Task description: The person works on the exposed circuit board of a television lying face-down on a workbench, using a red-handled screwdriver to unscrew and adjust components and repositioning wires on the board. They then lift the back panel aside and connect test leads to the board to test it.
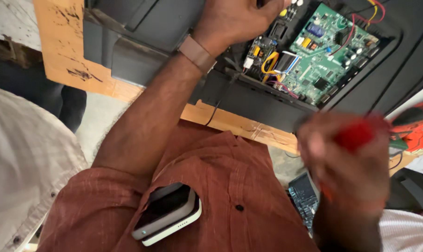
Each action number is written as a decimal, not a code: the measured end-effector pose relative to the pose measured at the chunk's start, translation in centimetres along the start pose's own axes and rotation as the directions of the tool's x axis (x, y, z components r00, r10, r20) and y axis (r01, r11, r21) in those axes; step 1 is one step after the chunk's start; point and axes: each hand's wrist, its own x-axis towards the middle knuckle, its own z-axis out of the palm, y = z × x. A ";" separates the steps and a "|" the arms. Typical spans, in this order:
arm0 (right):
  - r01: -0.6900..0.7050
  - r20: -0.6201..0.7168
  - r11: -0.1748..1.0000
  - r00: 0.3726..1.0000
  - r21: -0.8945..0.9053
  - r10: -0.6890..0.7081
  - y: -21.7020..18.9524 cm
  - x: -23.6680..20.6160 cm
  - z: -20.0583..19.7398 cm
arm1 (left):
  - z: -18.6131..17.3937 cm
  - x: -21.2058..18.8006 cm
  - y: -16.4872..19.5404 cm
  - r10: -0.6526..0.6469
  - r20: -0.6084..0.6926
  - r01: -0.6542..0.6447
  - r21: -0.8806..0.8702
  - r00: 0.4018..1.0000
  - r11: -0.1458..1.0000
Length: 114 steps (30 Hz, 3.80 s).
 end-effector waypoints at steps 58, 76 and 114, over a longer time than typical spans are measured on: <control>0.528 -0.031 0.544 0.698 -0.652 -0.715 3.8 0.4 3.8 | 0.1 1.2 4.3 0.106 -0.037 -0.107 -0.017 0.994 0.994; 0.477 -0.037 0.452 0.656 -0.754 -0.754 5.8 1.8 3.1 | 0.2 1.1 4.5 0.110 -0.040 -0.111 -0.025 0.993 0.993; 0.457 0.277 0.123 0.708 -0.881 -0.650 -0.3 2.7 2.9 | 0.1 1.1 4.4 0.102 -0.022 -0.102 0.002 0.995 0.995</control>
